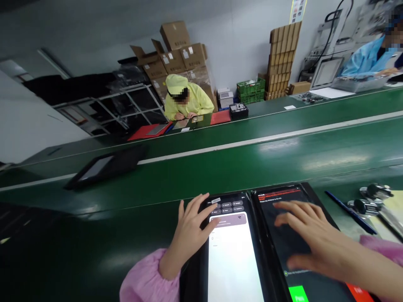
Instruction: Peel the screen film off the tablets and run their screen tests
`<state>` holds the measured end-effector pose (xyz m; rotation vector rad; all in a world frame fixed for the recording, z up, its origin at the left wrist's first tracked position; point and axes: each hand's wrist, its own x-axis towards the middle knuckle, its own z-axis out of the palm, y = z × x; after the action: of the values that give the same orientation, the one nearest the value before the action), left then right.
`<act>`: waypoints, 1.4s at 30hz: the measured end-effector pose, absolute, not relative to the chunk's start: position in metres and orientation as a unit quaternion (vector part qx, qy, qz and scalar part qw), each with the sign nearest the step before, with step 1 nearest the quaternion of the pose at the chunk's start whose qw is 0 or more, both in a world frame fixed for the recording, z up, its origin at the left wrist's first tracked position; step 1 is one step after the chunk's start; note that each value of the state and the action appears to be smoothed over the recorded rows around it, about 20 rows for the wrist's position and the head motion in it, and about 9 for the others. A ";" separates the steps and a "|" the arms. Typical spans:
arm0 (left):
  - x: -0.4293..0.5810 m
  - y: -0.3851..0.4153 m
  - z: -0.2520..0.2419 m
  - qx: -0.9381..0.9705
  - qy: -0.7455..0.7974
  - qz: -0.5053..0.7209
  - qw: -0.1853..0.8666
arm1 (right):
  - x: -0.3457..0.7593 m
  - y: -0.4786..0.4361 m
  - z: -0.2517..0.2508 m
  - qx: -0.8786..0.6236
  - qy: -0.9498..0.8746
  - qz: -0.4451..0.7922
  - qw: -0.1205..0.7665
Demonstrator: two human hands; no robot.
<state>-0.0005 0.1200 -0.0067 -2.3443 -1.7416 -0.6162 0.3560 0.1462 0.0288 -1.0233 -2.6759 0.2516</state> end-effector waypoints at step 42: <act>0.067 0.135 0.005 -0.823 -0.533 -0.194 0.006 | 0.352 0.208 0.000 -0.335 -0.916 -0.040 0.217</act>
<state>0.0665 0.1350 0.0052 -2.5765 -1.6676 -0.6075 0.3518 0.2076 0.0003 -0.9269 -2.5368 -0.1116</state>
